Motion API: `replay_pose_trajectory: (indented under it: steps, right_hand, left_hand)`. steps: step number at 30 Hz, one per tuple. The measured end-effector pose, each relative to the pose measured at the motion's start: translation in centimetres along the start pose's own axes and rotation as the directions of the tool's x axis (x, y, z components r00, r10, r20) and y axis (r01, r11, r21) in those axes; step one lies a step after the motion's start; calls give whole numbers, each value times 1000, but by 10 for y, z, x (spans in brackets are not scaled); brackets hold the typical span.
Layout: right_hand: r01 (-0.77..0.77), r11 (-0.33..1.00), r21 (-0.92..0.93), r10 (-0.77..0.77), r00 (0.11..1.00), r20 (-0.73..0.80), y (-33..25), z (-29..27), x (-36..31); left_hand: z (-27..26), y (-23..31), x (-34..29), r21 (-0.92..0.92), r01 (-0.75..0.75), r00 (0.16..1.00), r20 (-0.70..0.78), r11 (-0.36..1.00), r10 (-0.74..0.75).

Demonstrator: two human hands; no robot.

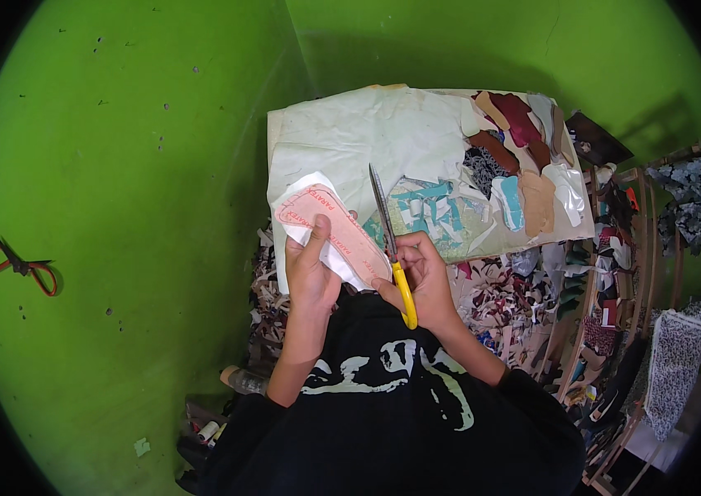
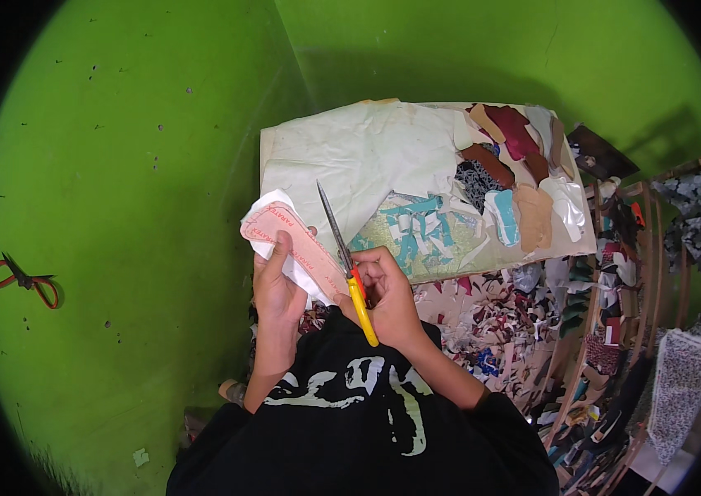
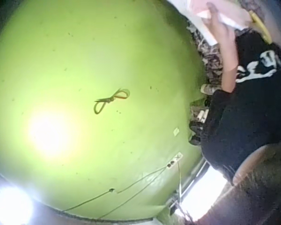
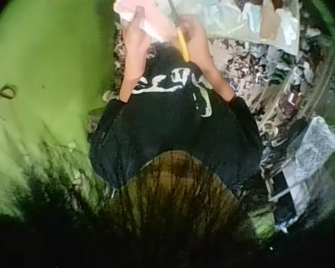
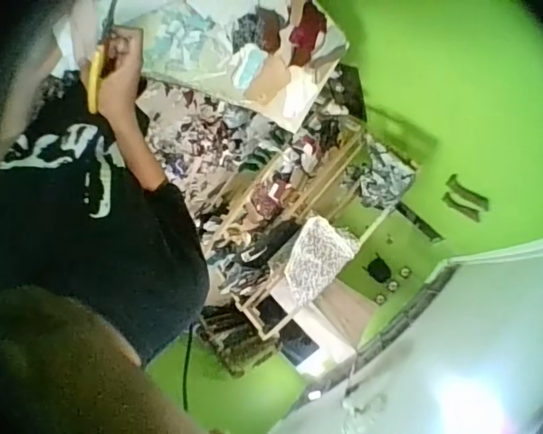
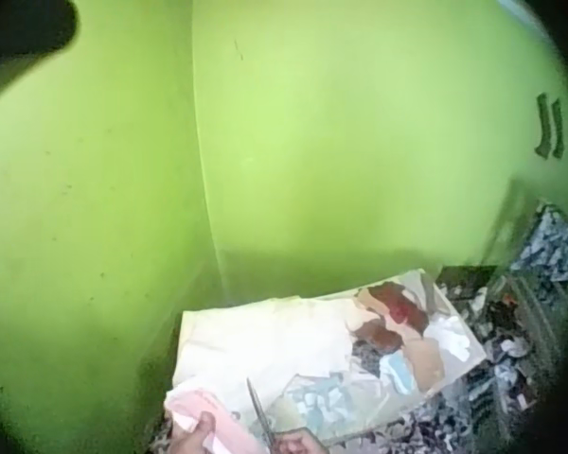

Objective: Using scissors to cut out a shoe insole component from a sheet of material.

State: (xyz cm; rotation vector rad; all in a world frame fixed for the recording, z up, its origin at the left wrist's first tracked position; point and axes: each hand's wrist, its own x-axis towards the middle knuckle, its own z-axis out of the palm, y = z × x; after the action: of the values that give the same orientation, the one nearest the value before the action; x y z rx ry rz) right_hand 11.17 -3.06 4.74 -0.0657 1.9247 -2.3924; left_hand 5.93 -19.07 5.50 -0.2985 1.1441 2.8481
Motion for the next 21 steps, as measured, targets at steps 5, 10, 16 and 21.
replay_pose_trajectory:
  steps: [5,10,16,21]
  right_hand:
    - [4,1000,25,-5,999,43,-6,-2,-1]
    - [-5,983,-184,37,985,171,-22,-25,10]
    - [125,934,-335,-37,966,257,-14,-21,13]
    - [68,951,-302,9,969,247,-12,-15,12]
  left_hand:
    - [5,8,0,40,-4,999,53,999,2]
    - [11,18,-3,57,25,990,134,998,-33]
    - [18,14,-6,114,54,995,82,992,-63]
    - [23,11,-8,67,76,997,24,995,-78]
